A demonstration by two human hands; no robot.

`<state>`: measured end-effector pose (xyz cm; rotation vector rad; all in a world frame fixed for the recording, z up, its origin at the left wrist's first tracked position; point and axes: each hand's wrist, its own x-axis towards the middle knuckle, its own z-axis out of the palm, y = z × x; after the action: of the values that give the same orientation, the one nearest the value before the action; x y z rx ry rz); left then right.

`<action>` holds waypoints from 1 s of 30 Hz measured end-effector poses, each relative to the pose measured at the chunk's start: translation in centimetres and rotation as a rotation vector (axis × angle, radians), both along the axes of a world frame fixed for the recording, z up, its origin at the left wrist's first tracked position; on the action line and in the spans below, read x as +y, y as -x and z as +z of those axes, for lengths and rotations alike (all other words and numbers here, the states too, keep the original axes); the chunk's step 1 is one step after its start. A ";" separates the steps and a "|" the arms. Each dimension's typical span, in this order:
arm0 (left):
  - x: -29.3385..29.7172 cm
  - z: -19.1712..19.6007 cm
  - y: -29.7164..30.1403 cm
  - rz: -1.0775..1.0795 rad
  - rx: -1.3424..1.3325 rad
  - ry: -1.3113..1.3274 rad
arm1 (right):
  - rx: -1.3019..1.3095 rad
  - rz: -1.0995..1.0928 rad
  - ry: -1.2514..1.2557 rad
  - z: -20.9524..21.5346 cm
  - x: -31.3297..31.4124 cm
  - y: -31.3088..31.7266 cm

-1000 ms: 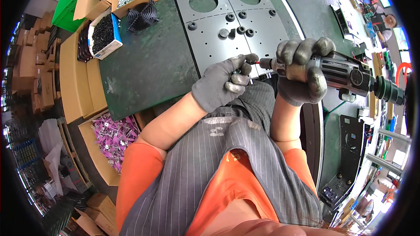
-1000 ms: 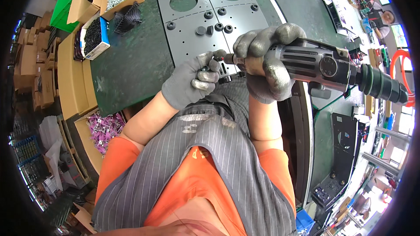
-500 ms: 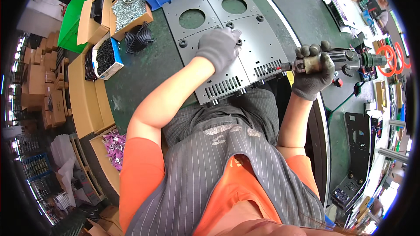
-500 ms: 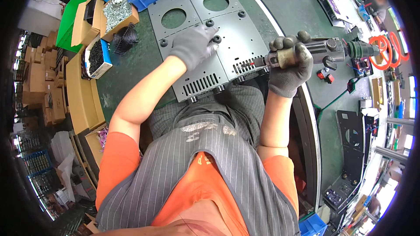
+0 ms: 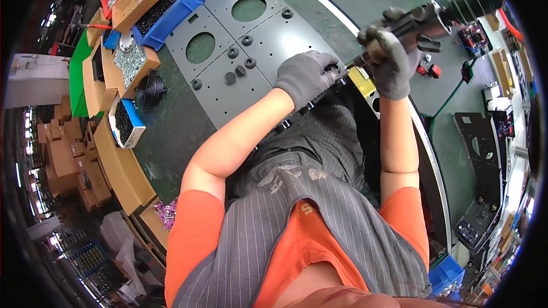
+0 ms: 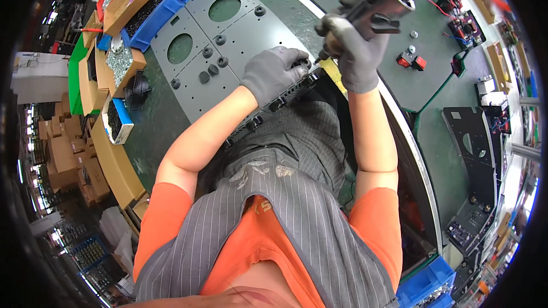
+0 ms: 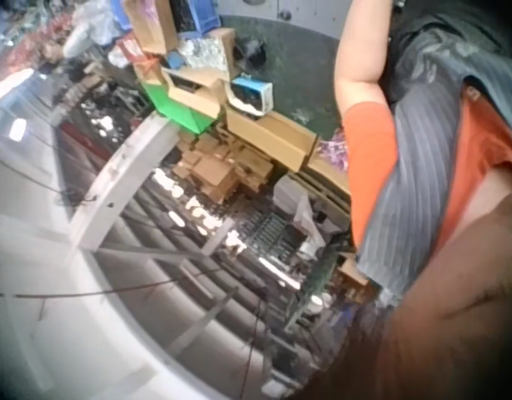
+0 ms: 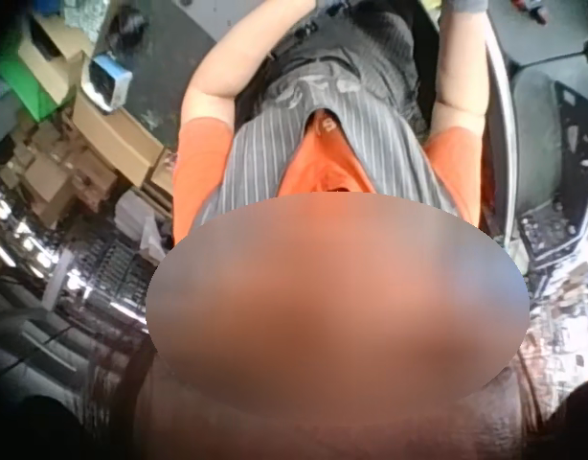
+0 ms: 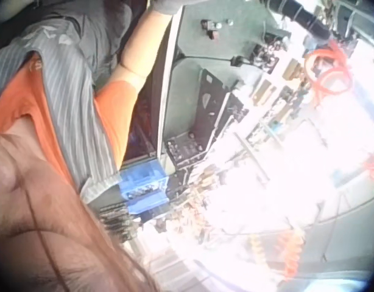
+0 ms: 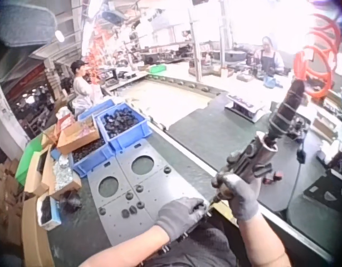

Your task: The person uses a pneumatic screwdriver to fasten screws into a metal chassis on a workbench. They handle multiple units, flipping them over to access different sides and installing components such as cooling fans. The person works in a factory setting with bins of parts nearby.

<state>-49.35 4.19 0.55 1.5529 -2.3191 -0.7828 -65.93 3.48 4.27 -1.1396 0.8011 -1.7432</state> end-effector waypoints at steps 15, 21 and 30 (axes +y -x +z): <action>-0.1 0.0 0.3 0.079 0.109 -0.042 | 0.235 0.316 -0.192 -1.7 -2.6 -2.0; 0.6 0.4 -5.4 0.398 1.276 -0.701 | 0.121 0.336 -0.138 -2.3 -2.4 -1.9; 5.7 -1.5 -11.3 0.536 1.697 -0.762 | 0.061 0.228 -0.060 -0.1 -1.9 -2.6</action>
<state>-38.09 9.91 -0.95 0.7837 -0.3694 -1.8275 -63.36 1.55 4.18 -1.1993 0.7239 -1.4936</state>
